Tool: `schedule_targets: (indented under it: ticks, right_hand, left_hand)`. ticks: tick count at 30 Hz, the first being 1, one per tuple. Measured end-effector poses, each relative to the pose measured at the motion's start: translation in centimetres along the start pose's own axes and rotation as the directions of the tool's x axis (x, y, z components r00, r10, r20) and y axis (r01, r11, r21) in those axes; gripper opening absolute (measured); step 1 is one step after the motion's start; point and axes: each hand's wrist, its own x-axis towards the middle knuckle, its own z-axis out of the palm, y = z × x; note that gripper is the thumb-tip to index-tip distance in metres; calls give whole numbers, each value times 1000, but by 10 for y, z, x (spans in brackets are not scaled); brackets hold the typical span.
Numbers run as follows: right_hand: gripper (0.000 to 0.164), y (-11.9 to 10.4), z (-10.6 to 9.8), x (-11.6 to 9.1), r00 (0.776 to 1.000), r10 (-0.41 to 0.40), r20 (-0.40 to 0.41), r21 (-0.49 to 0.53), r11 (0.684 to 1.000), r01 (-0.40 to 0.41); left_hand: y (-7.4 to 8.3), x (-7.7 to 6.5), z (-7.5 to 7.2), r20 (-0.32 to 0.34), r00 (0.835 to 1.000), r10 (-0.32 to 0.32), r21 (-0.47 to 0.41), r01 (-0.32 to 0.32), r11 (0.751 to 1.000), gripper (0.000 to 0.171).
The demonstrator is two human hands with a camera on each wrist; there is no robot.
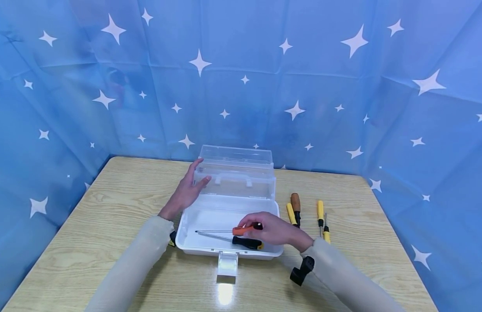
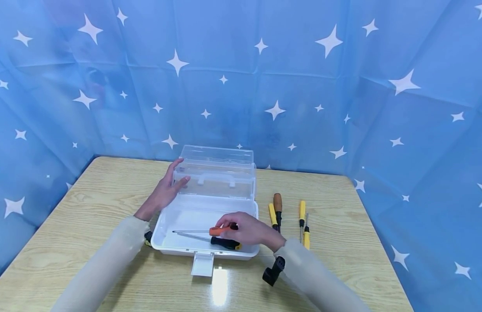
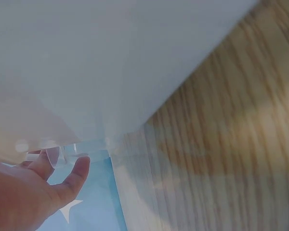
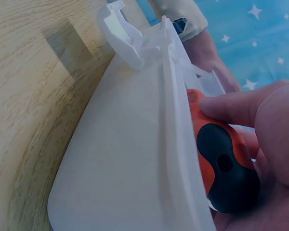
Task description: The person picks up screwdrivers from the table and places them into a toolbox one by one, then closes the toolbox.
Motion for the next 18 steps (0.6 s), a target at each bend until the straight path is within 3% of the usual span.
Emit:
schedule_targets:
  ticks: [7, 18]
  right_hand:
    - [20, -2, 6, 7, 999, 34, -12, -15, 999, -34]
    - [18, 0, 19, 14, 988, 153, -21, -51, 987, -154]
  left_hand:
    - [0, -1, 0, -3, 1000, 0, 3, 0, 1000, 71]
    - [0, -1, 1, 2, 1000, -3, -10, 3, 1000, 70]
